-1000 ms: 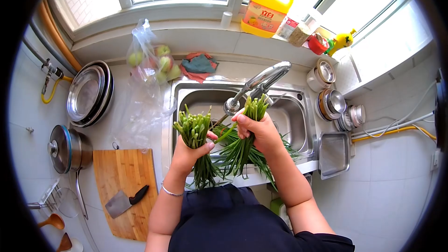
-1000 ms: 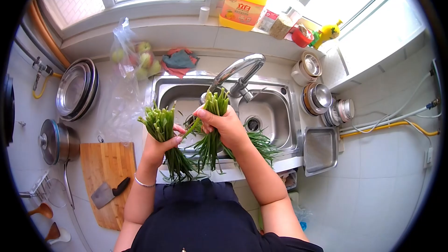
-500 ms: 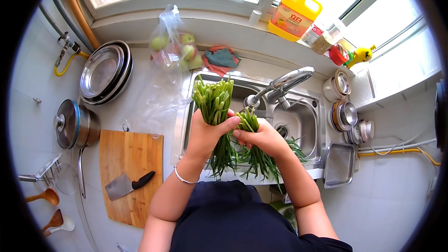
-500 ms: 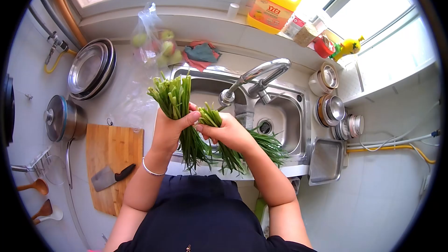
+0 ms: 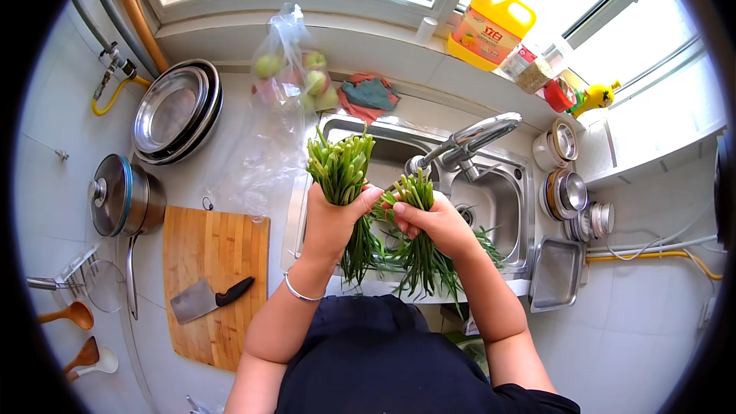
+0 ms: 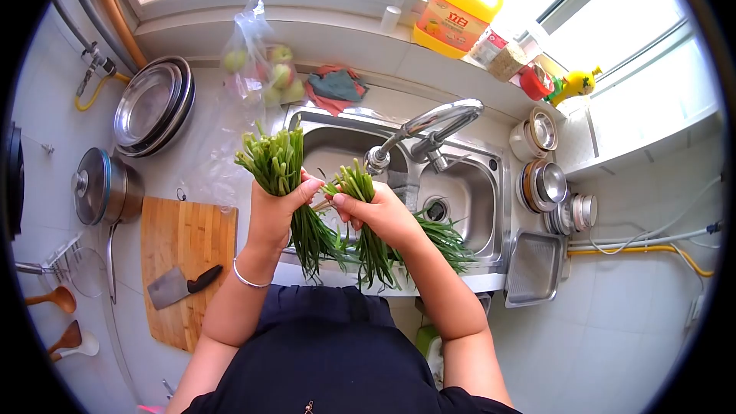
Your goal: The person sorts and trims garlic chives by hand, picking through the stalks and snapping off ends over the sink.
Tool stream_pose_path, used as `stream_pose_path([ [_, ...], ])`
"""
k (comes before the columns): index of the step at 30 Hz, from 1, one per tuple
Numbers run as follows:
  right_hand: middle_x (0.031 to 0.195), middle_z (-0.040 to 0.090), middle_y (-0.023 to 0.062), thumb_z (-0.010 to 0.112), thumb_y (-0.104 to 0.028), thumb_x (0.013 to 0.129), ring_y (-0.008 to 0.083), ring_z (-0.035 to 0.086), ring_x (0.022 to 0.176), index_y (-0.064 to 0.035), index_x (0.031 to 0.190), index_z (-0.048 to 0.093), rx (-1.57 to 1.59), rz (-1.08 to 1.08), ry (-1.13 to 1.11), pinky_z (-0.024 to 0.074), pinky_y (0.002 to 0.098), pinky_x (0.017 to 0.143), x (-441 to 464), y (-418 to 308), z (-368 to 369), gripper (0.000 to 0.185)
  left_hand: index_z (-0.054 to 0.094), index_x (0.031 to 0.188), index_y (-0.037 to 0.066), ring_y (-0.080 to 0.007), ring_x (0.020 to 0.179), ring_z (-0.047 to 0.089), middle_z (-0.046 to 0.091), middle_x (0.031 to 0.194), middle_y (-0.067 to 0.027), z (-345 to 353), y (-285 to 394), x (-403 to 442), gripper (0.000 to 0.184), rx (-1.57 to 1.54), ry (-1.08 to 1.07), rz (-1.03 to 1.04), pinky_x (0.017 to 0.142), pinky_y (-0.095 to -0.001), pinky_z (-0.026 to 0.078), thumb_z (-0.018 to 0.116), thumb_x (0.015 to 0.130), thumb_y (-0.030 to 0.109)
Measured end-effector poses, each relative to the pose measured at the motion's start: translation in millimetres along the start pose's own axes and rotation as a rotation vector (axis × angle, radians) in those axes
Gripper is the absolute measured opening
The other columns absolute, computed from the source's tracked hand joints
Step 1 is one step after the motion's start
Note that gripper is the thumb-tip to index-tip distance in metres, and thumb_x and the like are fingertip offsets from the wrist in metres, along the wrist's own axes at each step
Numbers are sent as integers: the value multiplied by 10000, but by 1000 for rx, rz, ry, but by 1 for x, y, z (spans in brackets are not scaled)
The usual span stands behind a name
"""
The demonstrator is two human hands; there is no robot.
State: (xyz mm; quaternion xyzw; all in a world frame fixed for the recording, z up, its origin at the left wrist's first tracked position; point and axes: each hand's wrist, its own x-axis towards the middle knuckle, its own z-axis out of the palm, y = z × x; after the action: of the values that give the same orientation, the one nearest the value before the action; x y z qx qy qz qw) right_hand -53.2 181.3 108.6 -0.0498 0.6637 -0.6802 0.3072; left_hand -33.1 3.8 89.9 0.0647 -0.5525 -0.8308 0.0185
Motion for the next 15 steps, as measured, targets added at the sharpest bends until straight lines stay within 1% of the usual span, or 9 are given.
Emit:
stream_pose_path([
  [3,669,548,-25,615,-193,866,48,467,560,-46,877,599,36,-6,59,385,202,499,2,5,1,148,618,815,11,-87,634,554,617,733,-29,2,-2,-2,100,74,46,41,568,-217,431,694,749,9],
  [5,667,550,-29,617,-189,862,40,472,560,-54,857,591,-10,-44,103,386,199,502,4,8,1,138,630,833,-22,-87,675,581,633,733,-28,1,-6,-4,100,164,95,117,609,-232,458,691,760,8],
  [6,667,550,-29,617,-189,862,40,472,560,-54,857,591,-9,-44,104,386,199,502,4,7,3,138,630,833,-22,-87,675,581,633,733,-28,2,-6,-6,100,165,94,117,609,-232,458,691,760,8],
  [8,662,550,-40,611,-158,852,39,470,561,-43,842,585,-78,-94,197,384,203,511,4,6,9,118,630,824,-27,-89,700,591,639,743,-31,4,-6,-8,93,160,89,162,628,-237,465,687,761,12],
  [9,662,550,-40,611,-158,852,39,470,561,-43,842,585,-77,-94,198,384,203,511,5,7,11,118,630,824,-27,-89,700,591,639,743,-31,3,-7,-9,93,161,88,161,628,-237,465,687,761,12],
  [11,622,543,5,620,-116,811,60,450,551,-21,779,559,-131,-175,305,391,238,512,7,10,16,118,617,871,-25,-95,709,597,642,768,-36,2,-12,-11,137,168,82,152,643,-241,468,682,752,-9],
  [12,622,543,5,620,-116,811,60,450,551,-21,779,559,-131,-174,306,391,238,512,8,14,16,118,617,871,-25,-95,709,597,642,768,-36,3,-12,-14,137,169,82,151,643,-241,468,682,752,-9],
  [14,589,513,72,623,-83,769,85,421,538,-1,727,522,-460,-362,442,398,274,513,13,23,17,137,590,921,-17,-101,728,598,644,811,-43,8,-13,-20,214,187,168,121,660,-250,471,690,733,-28],
  [15,586,478,122,630,-70,743,91,409,537,6,698,501,-471,-362,486,403,290,514,14,22,21,156,628,812,-18,-78,680,582,639,754,-34,9,-23,-19,76,269,208,252,623,-231,470,686,768,4],
])
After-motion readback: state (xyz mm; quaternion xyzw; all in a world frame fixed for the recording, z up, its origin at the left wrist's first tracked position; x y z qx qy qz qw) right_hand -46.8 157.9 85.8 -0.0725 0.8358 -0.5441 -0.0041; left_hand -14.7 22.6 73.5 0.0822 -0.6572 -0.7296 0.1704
